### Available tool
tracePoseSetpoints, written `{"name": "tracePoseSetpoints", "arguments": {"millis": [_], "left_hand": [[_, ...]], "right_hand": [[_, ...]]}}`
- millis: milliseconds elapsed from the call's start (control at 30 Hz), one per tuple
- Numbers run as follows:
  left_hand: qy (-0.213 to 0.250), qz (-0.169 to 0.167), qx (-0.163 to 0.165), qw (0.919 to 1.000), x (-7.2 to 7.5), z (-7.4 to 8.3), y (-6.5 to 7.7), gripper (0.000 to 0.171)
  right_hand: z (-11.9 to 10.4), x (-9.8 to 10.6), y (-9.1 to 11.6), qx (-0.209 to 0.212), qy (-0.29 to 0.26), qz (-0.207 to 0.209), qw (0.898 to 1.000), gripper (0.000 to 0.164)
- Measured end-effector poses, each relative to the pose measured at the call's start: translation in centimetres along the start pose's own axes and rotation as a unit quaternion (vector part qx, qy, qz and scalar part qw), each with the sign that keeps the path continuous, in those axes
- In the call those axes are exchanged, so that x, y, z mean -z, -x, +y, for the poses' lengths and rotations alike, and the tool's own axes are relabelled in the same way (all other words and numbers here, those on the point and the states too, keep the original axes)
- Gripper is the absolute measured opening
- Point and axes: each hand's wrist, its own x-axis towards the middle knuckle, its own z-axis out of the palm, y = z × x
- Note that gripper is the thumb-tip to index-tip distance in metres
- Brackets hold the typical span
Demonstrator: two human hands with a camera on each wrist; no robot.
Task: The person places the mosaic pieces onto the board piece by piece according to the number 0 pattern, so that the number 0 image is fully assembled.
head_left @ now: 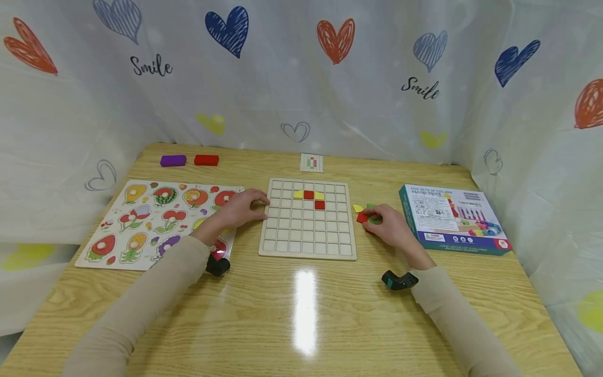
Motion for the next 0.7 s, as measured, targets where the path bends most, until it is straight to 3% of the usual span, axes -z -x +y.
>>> {"name": "tracePoseSetpoints", "arguments": {"millis": [467, 700], "left_hand": [[-0.008, 0.000, 0.002, 1.0000, 0.06, -0.14, -0.01, 0.035], [-0.007, 0.000, 0.006, 1.0000, -0.01, -0.30, -0.09, 0.035]], "right_hand": [[-0.25, -0.01, -0.22, 0.005, 0.004, -0.002, 1.000, 0.030], [-0.49, 0.44, -0.26, -0.007, -0.027, 0.003, 1.000, 0.033]]}}
